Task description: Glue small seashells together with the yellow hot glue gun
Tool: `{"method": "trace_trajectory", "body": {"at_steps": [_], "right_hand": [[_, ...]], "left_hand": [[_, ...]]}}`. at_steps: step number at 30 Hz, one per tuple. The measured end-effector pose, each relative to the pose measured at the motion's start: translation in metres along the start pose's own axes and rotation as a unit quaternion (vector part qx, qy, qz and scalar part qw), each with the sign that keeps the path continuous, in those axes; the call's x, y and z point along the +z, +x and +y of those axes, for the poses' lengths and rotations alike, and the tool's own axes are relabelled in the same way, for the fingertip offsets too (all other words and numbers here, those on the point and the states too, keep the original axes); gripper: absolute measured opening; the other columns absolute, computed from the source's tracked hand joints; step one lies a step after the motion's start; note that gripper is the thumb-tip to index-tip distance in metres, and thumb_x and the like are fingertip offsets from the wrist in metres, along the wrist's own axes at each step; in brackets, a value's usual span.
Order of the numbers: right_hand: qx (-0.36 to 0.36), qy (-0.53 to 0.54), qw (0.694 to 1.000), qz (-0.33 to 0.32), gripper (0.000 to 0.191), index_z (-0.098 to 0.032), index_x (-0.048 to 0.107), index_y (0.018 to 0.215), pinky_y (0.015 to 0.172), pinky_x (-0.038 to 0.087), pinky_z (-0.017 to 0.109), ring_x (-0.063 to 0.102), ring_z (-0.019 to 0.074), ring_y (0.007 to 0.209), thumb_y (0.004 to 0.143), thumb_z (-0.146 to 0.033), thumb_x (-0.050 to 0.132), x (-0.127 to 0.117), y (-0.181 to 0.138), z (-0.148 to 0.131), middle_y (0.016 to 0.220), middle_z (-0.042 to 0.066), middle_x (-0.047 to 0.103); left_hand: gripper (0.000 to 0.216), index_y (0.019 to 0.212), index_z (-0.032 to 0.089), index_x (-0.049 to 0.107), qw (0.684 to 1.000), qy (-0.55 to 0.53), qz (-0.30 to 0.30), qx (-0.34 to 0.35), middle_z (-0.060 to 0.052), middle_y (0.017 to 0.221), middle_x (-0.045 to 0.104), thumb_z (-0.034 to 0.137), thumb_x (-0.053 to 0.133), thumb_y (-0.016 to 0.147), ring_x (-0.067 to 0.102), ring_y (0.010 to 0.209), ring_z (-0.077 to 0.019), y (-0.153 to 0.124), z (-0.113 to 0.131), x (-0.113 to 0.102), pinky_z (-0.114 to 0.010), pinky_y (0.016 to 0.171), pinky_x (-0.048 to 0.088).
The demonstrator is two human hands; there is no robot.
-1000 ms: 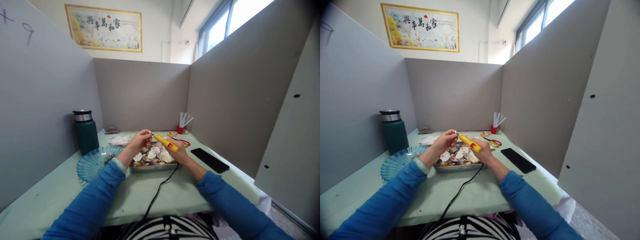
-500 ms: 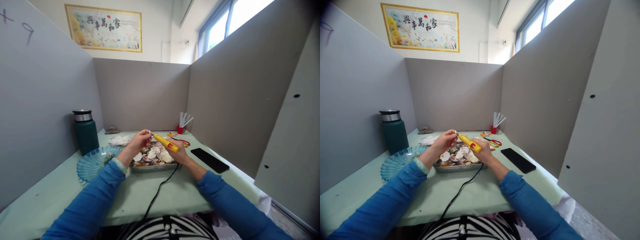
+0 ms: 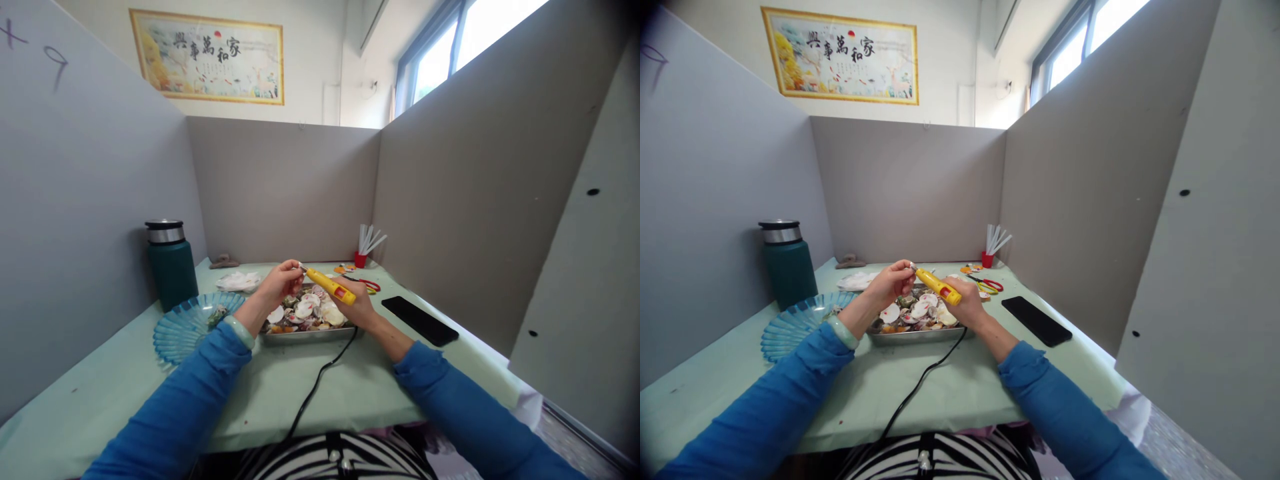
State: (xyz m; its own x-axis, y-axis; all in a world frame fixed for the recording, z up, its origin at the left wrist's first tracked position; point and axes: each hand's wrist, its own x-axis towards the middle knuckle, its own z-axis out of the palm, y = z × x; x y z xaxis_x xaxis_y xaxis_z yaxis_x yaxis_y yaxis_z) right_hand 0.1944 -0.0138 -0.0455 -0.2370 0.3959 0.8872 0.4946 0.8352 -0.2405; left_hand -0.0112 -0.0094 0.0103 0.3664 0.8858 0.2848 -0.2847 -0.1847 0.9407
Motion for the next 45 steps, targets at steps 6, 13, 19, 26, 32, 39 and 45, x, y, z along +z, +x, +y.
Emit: {"method": "trace_trajectory", "body": {"at_steps": [6,13,19,26,32,39,45], "right_hand": [[0.012,0.015,1.0,0.019,0.011,-0.017,0.064,0.086,0.057,0.045,0.025,0.058,0.0141,0.06,0.08,-0.021,0.056,-0.0016,0.0021,-0.0043,0.072,0.003,0.065],[0.01,0.027,0.999,0.022,0.01,-0.017,0.063,0.084,0.057,0.045,0.024,0.058,0.0145,0.06,0.079,-0.023,0.057,-0.0024,0.0028,-0.0046,0.071,0.004,0.064],[0.014,0.022,1.0,0.008,0.012,-0.016,0.064,0.086,0.057,0.045,0.024,0.058,0.0139,0.06,0.08,-0.024,0.057,-0.0023,0.0017,-0.0037,0.073,0.004,0.065],[0.014,0.022,1.0,0.012,0.012,-0.017,0.064,0.086,0.056,0.045,0.024,0.057,0.014,0.059,0.08,-0.025,0.057,-0.0013,0.0015,-0.0026,0.071,0.004,0.065],[0.01,0.021,1.0,0.019,0.012,-0.017,0.065,0.086,0.056,0.045,0.024,0.058,0.0143,0.06,0.08,-0.023,0.057,-0.0013,0.002,-0.0033,0.072,0.004,0.065],[0.017,0.02,0.999,0.028,0.01,-0.017,0.064,0.086,0.058,0.045,0.024,0.059,0.0148,0.063,0.08,-0.023,0.058,0.0007,0.0015,-0.0003,0.074,0.004,0.066],[0.02,0.017,0.999,0.036,0.009,-0.017,0.064,0.083,0.06,0.043,0.024,0.058,0.014,0.061,0.08,-0.024,0.058,0.0015,0.0014,0.0017,0.072,0.002,0.064]], "left_hand": [[0.026,0.075,0.018,0.048,1.0,-0.018,-0.005,-0.019,0.004,0.054,0.05,0.023,0.071,0.065,0.04,0.039,-0.0057,-0.0016,-0.0011,0.0022,-0.019,0.039,0.026],[0.025,0.071,0.016,0.048,1.0,0.0,0.011,-0.005,0.004,0.055,0.047,0.025,0.071,0.066,0.04,0.04,-0.0053,-0.0018,0.0038,0.0021,-0.019,0.039,0.027],[0.023,0.07,0.015,0.05,0.998,0.049,0.031,0.024,0.004,0.055,0.048,0.028,0.068,0.068,0.039,0.038,-0.0046,-0.0004,0.0032,0.0037,-0.02,0.038,0.027],[0.023,0.07,0.015,0.052,0.996,0.067,0.034,0.041,0.004,0.053,0.047,0.031,0.068,0.068,0.038,0.038,-0.0043,-0.0012,0.0028,0.0062,-0.02,0.038,0.027],[0.024,0.071,0.015,0.052,0.997,0.055,0.039,0.04,0.004,0.054,0.048,0.03,0.07,0.066,0.039,0.038,-0.0042,-0.0018,0.0018,0.0073,-0.019,0.039,0.026],[0.024,0.072,0.015,0.053,0.998,0.049,0.03,0.039,0.004,0.052,0.048,0.03,0.071,0.066,0.039,0.038,-0.0047,-0.0008,-0.0012,0.0065,-0.02,0.039,0.026],[0.025,0.072,0.014,0.054,0.998,0.042,0.028,0.029,0.004,0.051,0.048,0.03,0.072,0.065,0.039,0.038,-0.0047,-0.001,-0.0003,0.0066,-0.02,0.039,0.026]]}}
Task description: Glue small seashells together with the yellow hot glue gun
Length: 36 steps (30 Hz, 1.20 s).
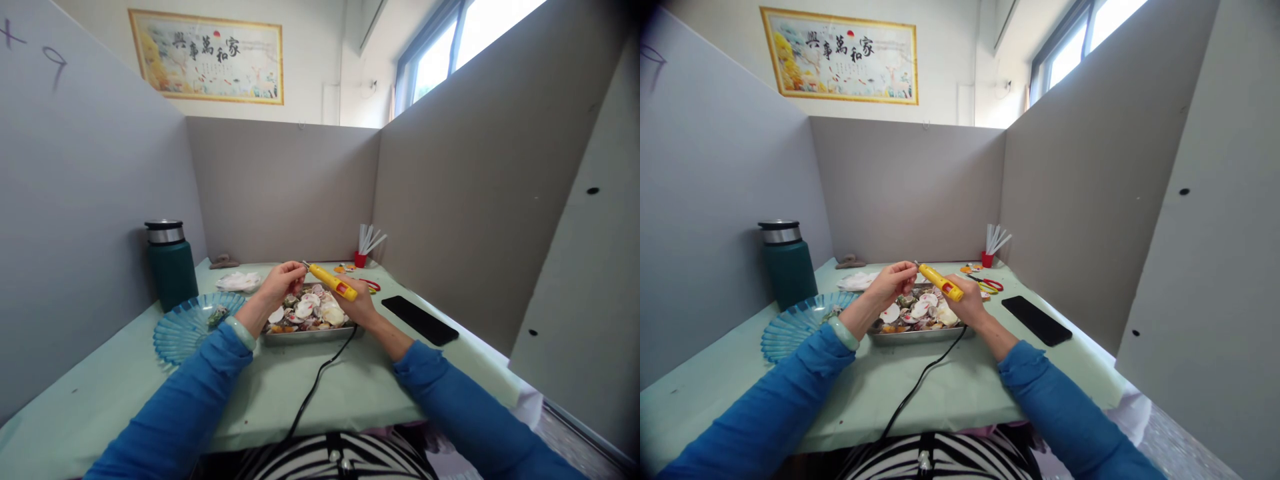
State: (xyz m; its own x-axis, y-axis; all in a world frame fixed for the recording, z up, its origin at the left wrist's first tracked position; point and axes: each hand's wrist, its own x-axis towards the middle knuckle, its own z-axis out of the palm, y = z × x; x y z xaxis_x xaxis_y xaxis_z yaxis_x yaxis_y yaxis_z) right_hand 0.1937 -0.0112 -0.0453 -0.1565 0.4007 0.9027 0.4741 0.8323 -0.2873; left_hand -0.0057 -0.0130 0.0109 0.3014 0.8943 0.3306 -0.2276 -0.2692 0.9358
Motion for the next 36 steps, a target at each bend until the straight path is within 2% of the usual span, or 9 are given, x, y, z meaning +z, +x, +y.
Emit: {"method": "trace_trajectory", "body": {"at_steps": [10,22,30,36], "right_hand": [[-0.003,0.01,1.0,-0.008,0.011,-0.017,0.063,0.081,0.06,0.044,0.024,0.058,0.014,0.06,0.08,-0.025,0.056,-0.002,0.0,-0.003,0.07,0.003,0.064],[0.002,0.014,1.0,-0.008,0.011,-0.017,0.063,0.084,0.058,0.044,0.024,0.057,0.0139,0.06,0.08,-0.025,0.056,-0.003,0.001,-0.005,0.071,0.003,0.064],[-0.02,0.017,1.0,0.005,0.01,-0.018,0.063,0.083,0.06,0.046,0.025,0.059,0.0146,0.062,0.079,-0.024,0.056,-0.003,0.0,-0.004,0.075,0.004,0.066],[-0.036,0.007,0.999,-0.009,0.012,-0.017,0.063,0.086,0.057,0.045,0.025,0.058,0.0144,0.06,0.08,-0.022,0.055,-0.006,0.002,-0.011,0.072,0.004,0.064]], "left_hand": [[0.024,0.073,0.016,0.051,0.998,-0.059,-0.009,-0.029,0.004,0.054,0.049,0.025,0.072,0.066,0.041,0.039,-0.0051,0.001,0.004,-0.003,-0.019,0.039,0.028],[0.026,0.076,0.017,0.05,0.99,-0.114,-0.07,-0.049,0.005,0.056,0.051,0.02,0.073,0.064,0.042,0.04,-0.0055,-0.003,0.004,-0.004,-0.018,0.041,0.029],[0.026,0.072,0.014,0.051,0.992,-0.105,-0.041,-0.05,0.005,0.055,0.049,0.024,0.074,0.065,0.039,0.039,-0.0042,-0.003,0.006,-0.002,-0.018,0.039,0.028],[0.026,0.074,0.015,0.051,0.992,-0.107,-0.049,-0.05,0.004,0.054,0.05,0.023,0.074,0.064,0.04,0.039,-0.0047,-0.003,0.006,-0.002,-0.018,0.04,0.028]]}}
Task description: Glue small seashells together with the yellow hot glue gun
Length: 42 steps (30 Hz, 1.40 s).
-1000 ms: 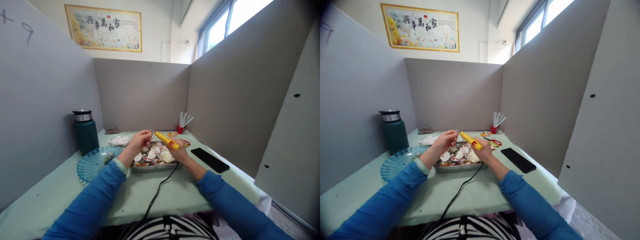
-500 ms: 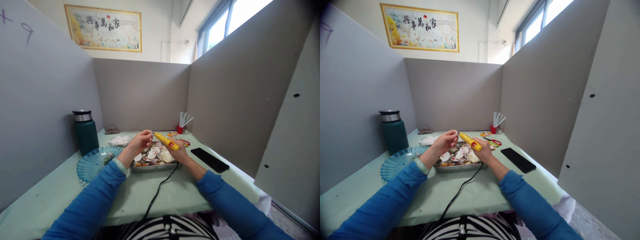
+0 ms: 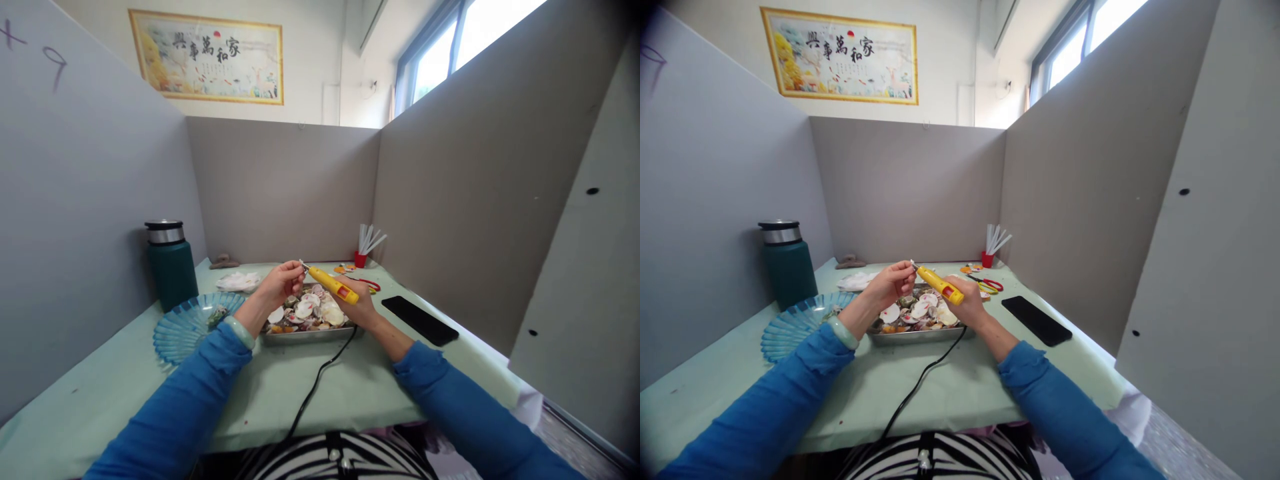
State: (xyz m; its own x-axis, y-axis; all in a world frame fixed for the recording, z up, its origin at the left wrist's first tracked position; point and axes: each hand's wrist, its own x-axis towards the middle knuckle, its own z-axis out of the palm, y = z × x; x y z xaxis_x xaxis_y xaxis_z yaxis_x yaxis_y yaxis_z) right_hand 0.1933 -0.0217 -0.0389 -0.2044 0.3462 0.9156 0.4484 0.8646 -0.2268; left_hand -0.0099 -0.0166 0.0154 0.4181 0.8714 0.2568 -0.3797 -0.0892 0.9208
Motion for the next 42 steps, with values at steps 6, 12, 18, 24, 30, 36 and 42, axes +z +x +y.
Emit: {"method": "trace_trajectory", "body": {"at_steps": [6,12,18,24,30,36,42], "right_hand": [[-0.005,0.0,1.0,0.003,0.011,-0.016,0.064,0.086,0.057,0.045,0.025,0.058,0.0146,0.06,0.079,-0.02,0.055,0.0002,0.0007,-0.0005,0.072,0.004,0.064],[-0.007,-0.012,1.0,0.008,0.013,-0.017,0.064,0.088,0.06,0.047,0.026,0.06,0.0153,0.062,0.08,-0.021,0.054,-0.0001,0.0008,0.0014,0.075,0.005,0.067],[0.007,-0.015,1.0,0.021,0.013,-0.018,0.064,0.086,0.062,0.048,0.026,0.061,0.0156,0.064,0.08,-0.023,0.054,0.0004,-0.0001,0.0047,0.077,0.005,0.068],[-0.02,-0.02,1.0,0.006,0.015,-0.018,0.064,0.089,0.061,0.049,0.027,0.062,0.016,0.064,0.081,-0.023,0.053,-0.0007,0.0011,-0.0011,0.076,0.006,0.068],[-0.019,-0.041,0.999,-0.006,0.015,-0.019,0.066,0.088,0.06,0.048,0.026,0.061,0.0159,0.063,0.08,-0.023,0.054,-0.0014,0.0013,-0.0027,0.075,0.006,0.068],[-0.008,-0.033,0.999,0.005,0.017,-0.019,0.066,0.091,0.063,0.05,0.027,0.063,0.017,0.068,0.08,-0.022,0.053,0.0006,-0.0002,0.002,0.079,0.006,0.069],[-0.011,-0.04,0.999,0.022,0.018,-0.018,0.065,0.092,0.064,0.05,0.028,0.064,0.0175,0.069,0.078,-0.019,0.055,0.001,-0.0016,0.0049,0.081,0.006,0.07]], "left_hand": [[0.028,0.079,0.018,0.05,1.0,-0.007,-0.006,-0.006,0.005,0.054,0.052,0.021,0.073,0.064,0.041,0.039,-0.0059,0.0006,-0.0014,-0.0025,-0.018,0.04,0.028],[0.027,0.078,0.017,0.05,1.0,0.004,-0.024,-0.009,0.004,0.055,0.052,0.022,0.074,0.064,0.041,0.039,-0.0056,0.0,-0.0022,-0.0021,-0.018,0.04,0.029],[0.027,0.076,0.016,0.051,1.0,0.002,-0.017,-0.008,0.005,0.055,0.051,0.022,0.074,0.064,0.041,0.039,-0.0048,-0.0004,-0.0007,-0.0001,-0.017,0.04,0.028],[0.027,0.074,0.015,0.052,1.0,0.016,-0.009,0.0,0.004,0.055,0.05,0.024,0.075,0.064,0.04,0.039,-0.0046,-0.0001,-0.0005,-0.0003,-0.018,0.039,0.027],[0.027,0.074,0.015,0.053,0.997,0.065,0.014,0.038,0.004,0.052,0.05,0.027,0.074,0.063,0.04,0.037,-0.0046,0.0001,-0.0013,0.0014,-0.018,0.039,0.027],[0.027,0.071,0.014,0.054,0.993,0.095,0.02,0.062,0.004,0.05,0.049,0.031,0.074,0.064,0.041,0.037,-0.0049,0.0012,-0.0022,0.0015,-0.019,0.039,0.029],[0.025,0.071,0.015,0.054,0.993,0.098,0.029,0.063,0.004,0.051,0.049,0.029,0.073,0.065,0.04,0.037,-0.0048,0.0015,-0.0026,0.0002,-0.019,0.039,0.028]]}}
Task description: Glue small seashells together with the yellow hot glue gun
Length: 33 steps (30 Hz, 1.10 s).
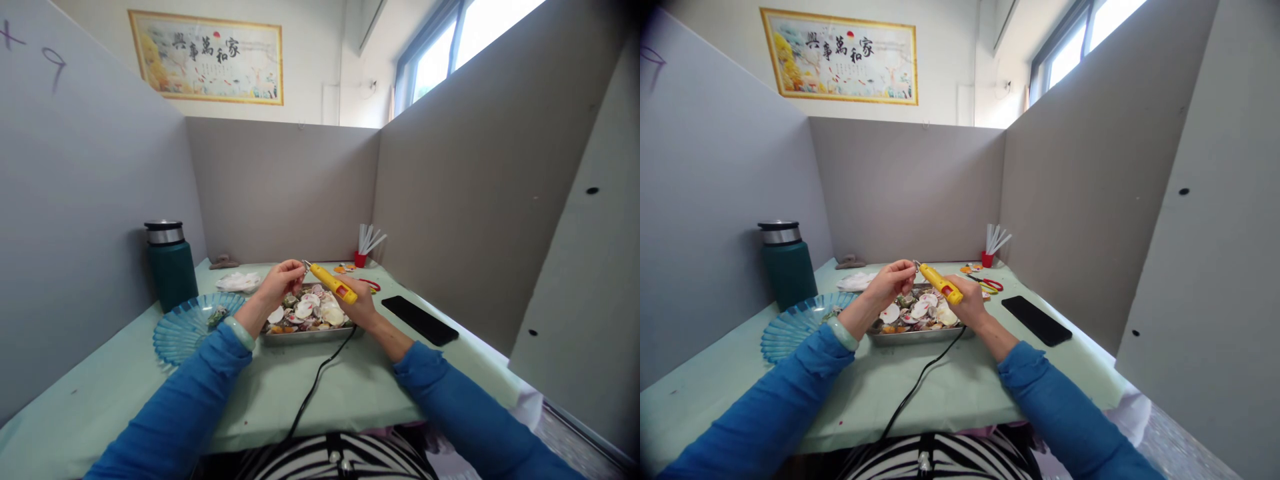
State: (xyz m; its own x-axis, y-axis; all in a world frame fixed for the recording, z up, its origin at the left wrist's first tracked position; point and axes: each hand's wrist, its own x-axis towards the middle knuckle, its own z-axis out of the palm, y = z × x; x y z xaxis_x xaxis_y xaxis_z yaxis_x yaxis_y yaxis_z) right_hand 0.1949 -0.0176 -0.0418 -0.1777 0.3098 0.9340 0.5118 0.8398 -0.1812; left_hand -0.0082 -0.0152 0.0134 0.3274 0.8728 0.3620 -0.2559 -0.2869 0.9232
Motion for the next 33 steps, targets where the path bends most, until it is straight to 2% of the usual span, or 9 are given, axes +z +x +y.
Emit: {"method": "trace_trajectory", "body": {"at_steps": [8,19,26,33], "right_hand": [[-0.02,0.009,1.0,0.009,0.015,-0.018,0.064,0.092,0.063,0.05,0.027,0.064,0.0163,0.066,0.08,-0.019,0.054,-0.001,0.001,-0.001,0.079,0.005,0.069],[-0.045,0.026,0.999,0.005,0.011,-0.016,0.065,0.087,0.058,0.047,0.025,0.062,0.015,0.062,0.081,-0.021,0.056,-0.002,0.004,-0.006,0.074,0.005,0.067],[0.001,0.028,1.0,0.008,0.012,-0.017,0.064,0.087,0.058,0.046,0.025,0.06,0.0144,0.061,0.078,-0.017,0.056,0.001,0.0,0.003,0.074,0.004,0.066],[0.004,0.016,1.0,0.01,0.014,-0.017,0.065,0.089,0.06,0.047,0.025,0.062,0.0153,0.063,0.078,-0.018,0.056,0.002,0.0,0.003,0.076,0.004,0.068]], "left_hand": [[0.025,0.075,0.016,0.052,0.996,-0.071,-0.014,-0.052,0.005,0.054,0.049,0.024,0.073,0.065,0.04,0.038,-0.0047,-0.001,0.003,-0.001,-0.019,0.039,0.027],[0.021,0.073,0.015,0.051,0.993,-0.101,-0.015,-0.054,0.005,0.052,0.046,0.021,0.07,0.067,0.039,0.039,-0.0049,-0.001,0.004,-0.002,-0.018,0.039,0.027],[0.022,0.071,0.015,0.05,0.992,-0.108,-0.023,-0.058,0.005,0.053,0.046,0.021,0.071,0.068,0.039,0.039,-0.0048,-0.001,0.004,-0.002,-0.018,0.039,0.027],[0.026,0.075,0.015,0.053,0.994,-0.091,-0.023,-0.049,0.005,0.053,0.047,0.024,0.074,0.065,0.038,0.039,-0.0042,-0.001,0.003,0.001,-0.018,0.04,0.027]]}}
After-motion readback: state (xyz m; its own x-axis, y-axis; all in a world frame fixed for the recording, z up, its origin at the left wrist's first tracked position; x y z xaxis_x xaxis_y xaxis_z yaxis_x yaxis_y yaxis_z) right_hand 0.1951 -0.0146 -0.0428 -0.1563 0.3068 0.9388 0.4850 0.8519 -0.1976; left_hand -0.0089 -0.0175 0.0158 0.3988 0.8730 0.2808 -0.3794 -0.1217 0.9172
